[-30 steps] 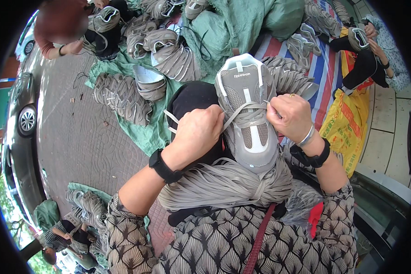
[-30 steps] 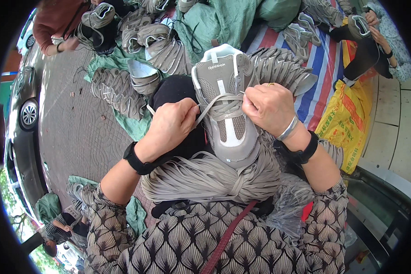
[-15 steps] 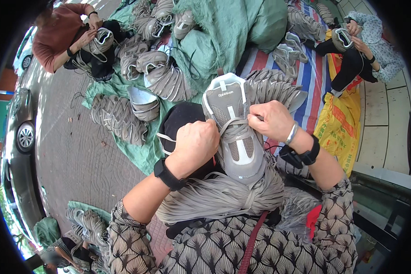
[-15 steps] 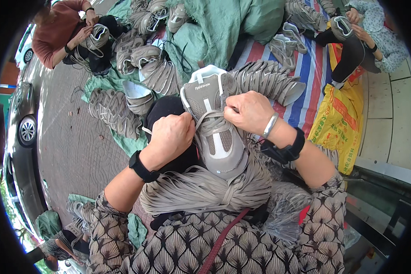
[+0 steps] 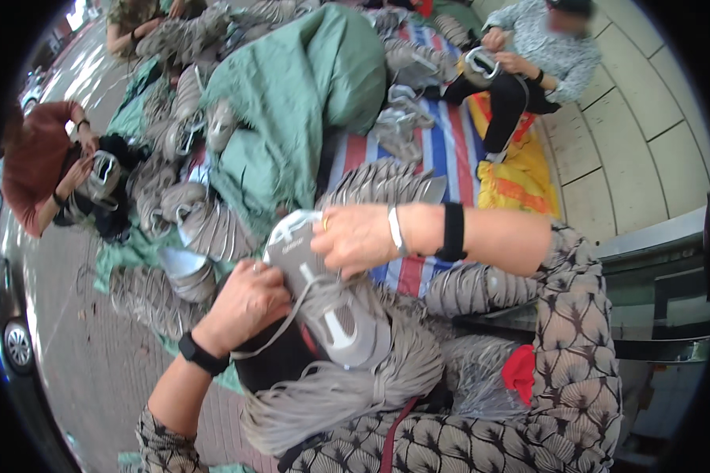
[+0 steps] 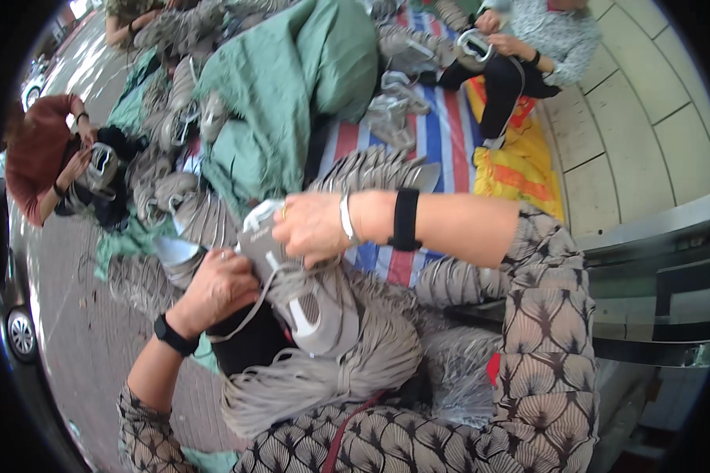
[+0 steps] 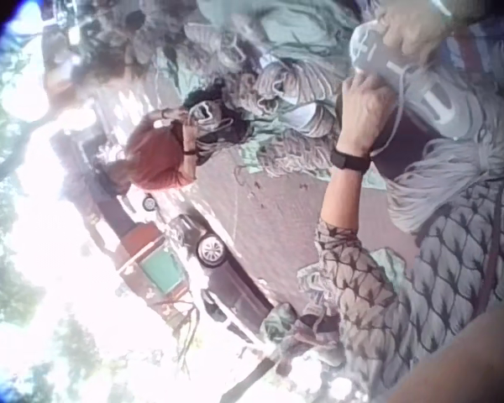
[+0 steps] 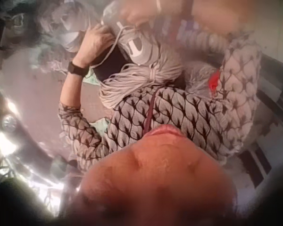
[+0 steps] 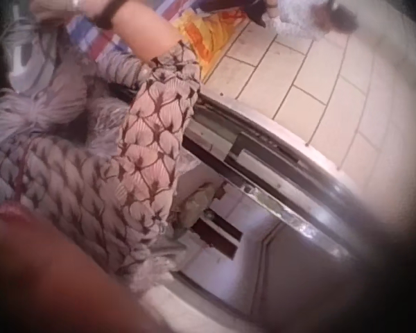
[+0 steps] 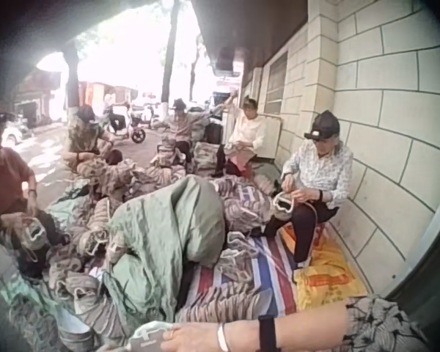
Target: The person sits on a tarp outdoors and laces a beige Reebok sneaker using a long, continuous shoelace. They repeatedly thread the lace through the eyelets, pull it tight, and adjust the tension. Other people are visible in the background performing similar tasks.
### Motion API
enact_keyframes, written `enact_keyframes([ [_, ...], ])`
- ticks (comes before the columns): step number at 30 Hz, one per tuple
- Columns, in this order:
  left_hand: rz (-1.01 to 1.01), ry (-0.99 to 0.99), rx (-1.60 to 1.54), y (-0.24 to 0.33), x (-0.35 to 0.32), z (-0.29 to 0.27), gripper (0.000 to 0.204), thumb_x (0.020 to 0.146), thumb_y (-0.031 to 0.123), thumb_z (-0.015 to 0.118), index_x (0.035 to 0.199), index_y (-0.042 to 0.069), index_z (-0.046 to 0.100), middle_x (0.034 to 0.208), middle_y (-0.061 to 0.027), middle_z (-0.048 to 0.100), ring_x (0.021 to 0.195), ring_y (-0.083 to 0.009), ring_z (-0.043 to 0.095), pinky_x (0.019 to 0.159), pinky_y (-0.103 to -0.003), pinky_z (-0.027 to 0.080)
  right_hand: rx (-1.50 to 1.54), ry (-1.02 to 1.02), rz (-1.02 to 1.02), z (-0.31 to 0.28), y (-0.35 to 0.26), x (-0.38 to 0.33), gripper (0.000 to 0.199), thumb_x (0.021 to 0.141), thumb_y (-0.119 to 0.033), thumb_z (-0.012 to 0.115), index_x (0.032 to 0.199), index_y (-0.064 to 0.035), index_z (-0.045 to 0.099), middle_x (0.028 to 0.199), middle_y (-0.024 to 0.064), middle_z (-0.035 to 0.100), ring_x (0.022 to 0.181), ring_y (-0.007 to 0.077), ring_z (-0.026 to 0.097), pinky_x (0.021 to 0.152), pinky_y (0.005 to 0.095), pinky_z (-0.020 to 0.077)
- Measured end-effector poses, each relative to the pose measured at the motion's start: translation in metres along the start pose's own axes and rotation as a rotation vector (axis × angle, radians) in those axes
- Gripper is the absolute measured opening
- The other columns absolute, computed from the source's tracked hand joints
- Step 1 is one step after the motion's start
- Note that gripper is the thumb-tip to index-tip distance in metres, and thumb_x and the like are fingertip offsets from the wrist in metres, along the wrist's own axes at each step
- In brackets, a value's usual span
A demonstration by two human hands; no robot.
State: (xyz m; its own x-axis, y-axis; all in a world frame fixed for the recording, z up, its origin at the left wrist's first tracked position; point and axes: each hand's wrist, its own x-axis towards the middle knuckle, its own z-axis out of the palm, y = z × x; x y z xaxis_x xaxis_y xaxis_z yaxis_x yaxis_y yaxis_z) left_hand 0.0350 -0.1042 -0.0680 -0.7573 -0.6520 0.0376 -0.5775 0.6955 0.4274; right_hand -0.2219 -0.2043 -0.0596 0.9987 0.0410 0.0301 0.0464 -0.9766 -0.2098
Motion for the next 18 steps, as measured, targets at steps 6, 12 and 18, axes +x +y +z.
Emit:
enact_keyframes([
  [6,-0.16,0.126,-0.085,0.007,0.004,0.009,0.008,0.075,0.023,0.069,0.077,0.014,0.069,0.076,-0.0049,0.058,0.081,-0.0255,0.057,0.082,-0.041,0.038,0.08,0.047,0.274,0.011,-0.024,-0.002,0.015,0.076,-0.025,0.065,0.068,-0.0132,0.065,0.082,0.0034,0.054,0.091,0.0232,0.056,0.091,0.0439,0.038],
  [12,-0.594,0.514,-1.108,-0.002,0.015,0.0,0.007,0.091,0.007,0.065,0.085,0.003,0.066,0.084,0.0027,0.065,0.078,-0.003,0.054,0.07,-0.019,0.044,0.534,0.284,0.59,0.023,0.0,0.021,0.016,0.077,-0.022,0.063,0.067,-0.0096,0.063,0.076,0.0093,0.061,0.082,0.0317,0.059,0.076,0.0422,0.0463],
  [18,-0.429,0.744,-0.89,-0.031,0.033,-0.056,0.007,0.094,0.008,0.065,0.09,0.001,0.065,0.085,0.0034,0.057,0.08,-0.0039,0.049,0.072,-0.02,0.04,1.427,0.844,0.814,-0.063,0.065,0.087,0.014,0.097,-0.015,0.048,0.1,-0.0022,0.054,0.093,0.0175,0.068,0.054,0.0169,0.062,0.04,0.0307,0.0513],
])
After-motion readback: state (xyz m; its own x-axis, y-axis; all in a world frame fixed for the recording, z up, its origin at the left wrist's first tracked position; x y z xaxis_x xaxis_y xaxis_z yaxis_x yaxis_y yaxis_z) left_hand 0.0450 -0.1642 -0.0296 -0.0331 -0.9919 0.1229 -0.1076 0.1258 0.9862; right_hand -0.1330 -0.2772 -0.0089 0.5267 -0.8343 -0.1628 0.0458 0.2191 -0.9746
